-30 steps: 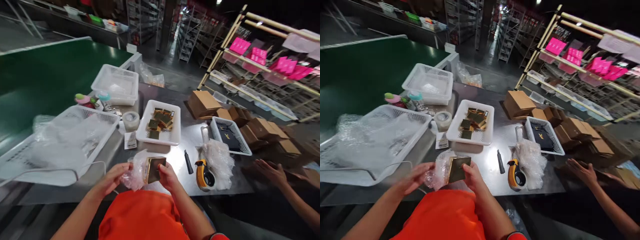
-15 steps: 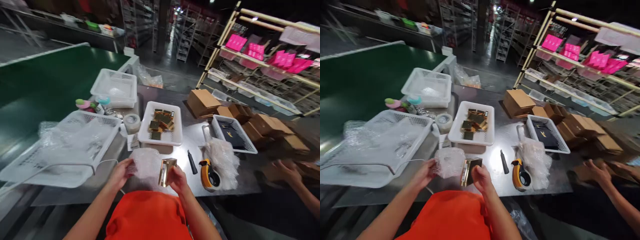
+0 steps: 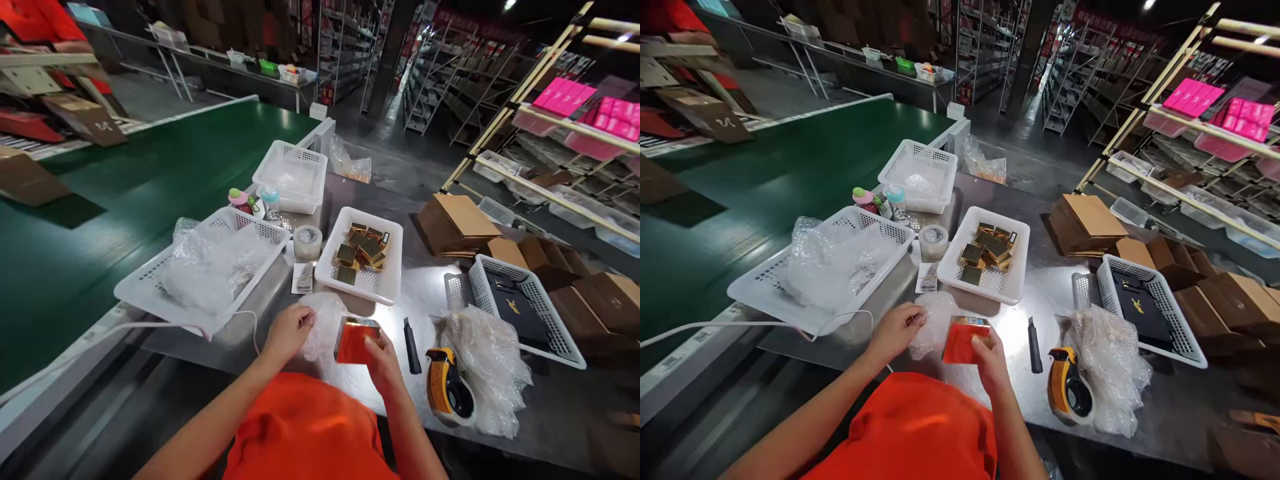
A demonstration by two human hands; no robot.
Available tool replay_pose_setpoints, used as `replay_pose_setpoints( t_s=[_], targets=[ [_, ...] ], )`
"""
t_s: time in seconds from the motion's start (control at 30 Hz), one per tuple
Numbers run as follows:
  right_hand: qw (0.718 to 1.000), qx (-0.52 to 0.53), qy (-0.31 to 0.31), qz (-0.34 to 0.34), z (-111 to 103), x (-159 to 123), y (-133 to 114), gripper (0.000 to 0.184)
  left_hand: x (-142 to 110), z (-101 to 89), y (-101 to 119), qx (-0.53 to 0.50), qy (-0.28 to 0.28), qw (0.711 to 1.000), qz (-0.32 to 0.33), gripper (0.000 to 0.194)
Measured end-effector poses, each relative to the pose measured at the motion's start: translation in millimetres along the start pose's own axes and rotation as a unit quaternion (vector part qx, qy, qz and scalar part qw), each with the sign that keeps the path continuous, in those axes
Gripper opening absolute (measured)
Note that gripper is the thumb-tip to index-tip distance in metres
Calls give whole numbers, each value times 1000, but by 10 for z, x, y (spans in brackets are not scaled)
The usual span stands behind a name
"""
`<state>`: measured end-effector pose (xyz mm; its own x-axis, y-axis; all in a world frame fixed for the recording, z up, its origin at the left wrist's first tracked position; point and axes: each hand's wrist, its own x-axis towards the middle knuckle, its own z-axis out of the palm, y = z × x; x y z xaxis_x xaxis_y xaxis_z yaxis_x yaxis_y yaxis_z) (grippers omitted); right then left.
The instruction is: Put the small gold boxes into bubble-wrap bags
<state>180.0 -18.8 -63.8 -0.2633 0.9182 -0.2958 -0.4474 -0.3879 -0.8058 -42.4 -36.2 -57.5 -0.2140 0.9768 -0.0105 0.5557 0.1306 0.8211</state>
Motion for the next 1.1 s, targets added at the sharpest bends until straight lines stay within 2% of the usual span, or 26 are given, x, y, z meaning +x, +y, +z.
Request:
replay_pose_setpoints(
  t_s=[0.1, 0.13, 0.2, 0.23, 0.3, 0.33, 0.4, 0.47, 0.5, 0.53, 0.57, 0.6, 0.63, 0.7, 0.73, 0.8, 0.83, 0.87, 0.93, 1.0, 1.03, 1.07, 1.1],
  targets=[
    [982, 19, 166, -91, 131, -35, 4, 30, -9, 34, -8, 49, 39, 998, -1, 24],
    [972, 13, 203, -114, 174, -65, 15, 29, -10, 49, 7, 45, 30, 998, -11, 20],
    [960, -30, 235, -153, 239, -140, 62, 29, 1, 87, 59, 9, 13, 999, -36, 5],
    [955, -68, 227, -177, 254, -178, 98, 30, 14, 105, 91, -12, 12, 999, -52, 6],
    [940, -177, 157, -245, 242, -239, 185, 32, 51, 125, 156, -44, 23, 996, -72, 6],
    [922, -246, 100, -282, 215, -258, 231, 32, 72, 124, 185, -54, 28, 996, -71, 8],
    [862, -380, 6, -334, 142, -272, 315, 31, 103, 103, 236, -63, 28, 996, -50, 20],
    [800, -489, -4, -347, 78, -255, 366, 28, 98, 79, 285, -39, 8, 999, -20, 23],
    [782, -522, 21, -340, 62, -236, 375, 27, 77, 77, 313, -11, -10, 1000, -7, 20],
    [776, -539, 55, -322, 58, -209, 371, 25, 42, 86, 344, 29, -34, 999, 6, 15],
    [786, -536, 89, -295, 66, -173, 356, 20, -5, 108, 380, 75, -63, 995, 20, 10],
    [813, -509, 117, -259, 83, -130, 333, 18, -63, 142, 419, 124, -94, 987, 34, 9],
    [853, -458, 142, -208, 105, -81, 306, 20, -128, 186, 458, 172, -125, 976, 46, 13],
    [935, -293, 186, -73, 154, 17, 261, 31, -262, 280, 529, 251, -171, 951, 60, 23],
    [961, -198, 194, -1, 178, 54, 254, 35, -321, 321, 555, 277, -182, 941, 66, 27],
    [974, -51, 195, 103, 225, 84, 282, 37, -401, 375, 581, 301, -188, 931, 81, 34],
    [975, -21, 190, 114, 247, 71, 316, 35, -419, 386, 581, 305, -186, 930, 88, 37],
    [978, -24, 183, 94, 269, 44, 356, 32, -421, 388, 573, 305, -182, 930, 96, 38],
    [980, -115, 160, -5, 304, -35, 430, 25, -394, 380, 541, 303, -157, 934, 109, 34],
    [954, -242, 134, -118, 317, -90, 458, 24, -354, 375, 500, 296, -110, 939, 136, 30],
    [936, -290, 124, -154, 314, -94, 450, 24, -342, 378, 481, 290, -87, 940, 158, 29],
    [927, -314, 117, -170, 304, -77, 430, 24, -339, 388, 464, 282, -72, 938, 186, 28],
    [930, -310, 113, -163, 290, -43, 404, 24, -347, 404, 449, 273, -68, 934, 218, 27]
  ],
)
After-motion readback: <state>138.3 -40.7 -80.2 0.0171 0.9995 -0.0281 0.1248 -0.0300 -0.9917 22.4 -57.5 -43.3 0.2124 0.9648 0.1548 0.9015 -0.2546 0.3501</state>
